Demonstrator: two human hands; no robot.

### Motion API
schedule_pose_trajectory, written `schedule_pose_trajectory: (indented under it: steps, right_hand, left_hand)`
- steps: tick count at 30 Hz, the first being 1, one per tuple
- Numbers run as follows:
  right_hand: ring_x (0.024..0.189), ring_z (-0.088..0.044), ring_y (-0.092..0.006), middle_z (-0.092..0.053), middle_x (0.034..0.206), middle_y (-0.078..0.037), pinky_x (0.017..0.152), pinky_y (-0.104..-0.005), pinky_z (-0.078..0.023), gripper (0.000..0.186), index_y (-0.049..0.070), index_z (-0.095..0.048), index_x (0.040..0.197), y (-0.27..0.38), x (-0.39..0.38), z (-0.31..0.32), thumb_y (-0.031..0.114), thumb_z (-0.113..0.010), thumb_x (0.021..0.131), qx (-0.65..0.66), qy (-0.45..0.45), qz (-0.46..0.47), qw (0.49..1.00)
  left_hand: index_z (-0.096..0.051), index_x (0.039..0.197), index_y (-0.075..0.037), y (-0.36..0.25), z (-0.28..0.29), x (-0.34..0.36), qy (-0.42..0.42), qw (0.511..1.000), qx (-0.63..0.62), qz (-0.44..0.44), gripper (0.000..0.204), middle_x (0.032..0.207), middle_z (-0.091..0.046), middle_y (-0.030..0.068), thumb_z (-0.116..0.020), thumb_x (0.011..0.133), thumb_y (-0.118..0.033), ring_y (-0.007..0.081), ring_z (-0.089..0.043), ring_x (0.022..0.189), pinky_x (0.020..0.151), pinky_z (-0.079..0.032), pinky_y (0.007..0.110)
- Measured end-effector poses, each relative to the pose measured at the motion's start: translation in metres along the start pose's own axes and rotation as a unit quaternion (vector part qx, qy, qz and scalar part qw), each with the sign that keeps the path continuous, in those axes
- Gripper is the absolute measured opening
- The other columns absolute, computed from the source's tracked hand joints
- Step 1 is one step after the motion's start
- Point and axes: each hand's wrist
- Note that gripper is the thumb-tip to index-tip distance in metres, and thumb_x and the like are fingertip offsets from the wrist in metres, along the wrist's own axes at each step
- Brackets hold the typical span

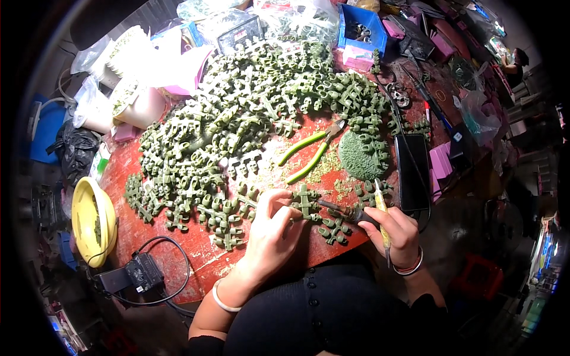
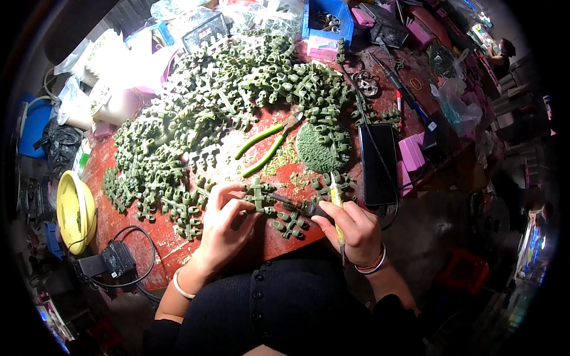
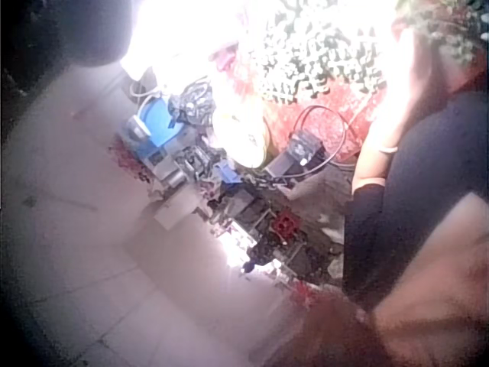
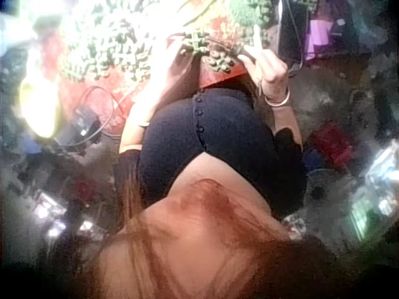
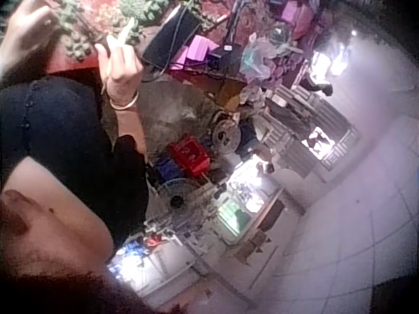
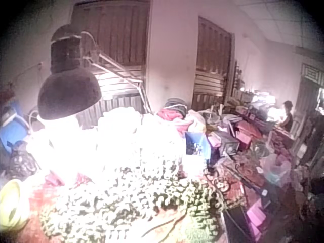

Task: The person solders small green plastic components together using a soldering iron, picking up individual pieces from a pile and joining them into a larger structure.

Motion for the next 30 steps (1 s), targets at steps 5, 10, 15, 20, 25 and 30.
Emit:
schedule_pose_trajectory:
  steps: [5,10,15,20,25,30]
  right_hand:
    - [0.061,-0.062,-0.0242,-0.063,0.076,-0.009,0.054,-0.0322,-0.048,0.036,0.003,-0.071,0.107,0.0,0.0,0.0,0.008,-0.085,0.075,-0.005,0.003,0.0,1.0]
    - [0.06,-0.061,-0.0237,-0.062,0.075,-0.009,0.053,-0.0319,-0.047,0.035,0.003,-0.071,0.107,-0.001,0.0,0.0,0.009,-0.085,0.075,-0.005,-0.008,0.011,1.0]
    - [0.063,-0.063,-0.0265,-0.061,0.076,-0.01,0.056,-0.0348,-0.05,0.036,0.004,-0.072,0.107,0.0,0.004,0.008,0.009,-0.086,0.074,-0.011,-0.038,-0.023,0.999]
    - [0.065,-0.063,-0.0307,-0.062,0.08,-0.012,0.058,-0.0373,-0.05,0.031,0.003,-0.071,0.107,-0.014,0.009,0.014,0.007,-0.083,0.079,-0.082,-0.095,-0.063,0.99]
    - [0.067,-0.063,-0.0305,-0.06,0.08,-0.011,0.059,-0.0377,-0.05,0.03,0.003,-0.071,0.106,-0.019,0.006,0.015,0.008,-0.083,0.079,-0.137,-0.099,-0.074,0.983]
    - [0.067,-0.063,-0.0307,-0.06,0.08,-0.011,0.059,-0.0379,-0.05,0.03,0.003,-0.071,0.106,-0.019,0.006,0.013,0.009,-0.084,0.079,-0.138,-0.089,-0.084,0.983]
  left_hand:
    - [-0.062,0.093,0.002,0.0,0.0,0.0,0.0,1.0,-0.004,0.003,0.023,0.118,-0.053,0.02,-0.076,0.076,0.008,0.024,-0.066,0.079,0.074,-0.053,0.036]
    - [-0.062,0.093,0.001,0.0,0.0,0.001,0.0,1.0,-0.004,-0.001,0.023,0.119,-0.053,0.0201,-0.076,0.076,0.007,0.025,-0.066,0.081,0.075,-0.053,0.037]
    - [-0.062,0.093,0.001,0.001,-0.001,-0.001,0.001,1.0,-0.003,0.007,0.023,0.119,-0.053,0.0201,-0.076,0.076,0.007,0.0257,-0.066,0.082,0.076,-0.053,0.037]
    - [-0.062,0.093,0.001,0.0,0.0,0.0,0.001,1.0,-0.006,0.009,0.022,0.119,-0.053,0.0201,-0.077,0.076,0.006,0.0257,-0.066,0.083,0.076,-0.053,0.037]
    - [-0.062,0.093,0.001,0.0,0.0,0.001,0.003,1.0,-0.009,0.009,0.022,0.12,-0.052,0.0196,-0.077,0.077,0.007,0.0254,-0.066,0.084,0.076,-0.054,0.036]
    - [-0.062,0.093,0.002,0.002,-0.001,-0.001,0.002,1.0,-0.002,0.007,0.022,0.12,-0.052,0.0196,-0.077,0.077,0.007,0.0253,-0.066,0.083,0.076,-0.054,0.036]
Point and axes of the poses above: each hand's wrist, its own x-axis towards the middle knuckle, its own z-axis out of the back of the hand, y = z × x
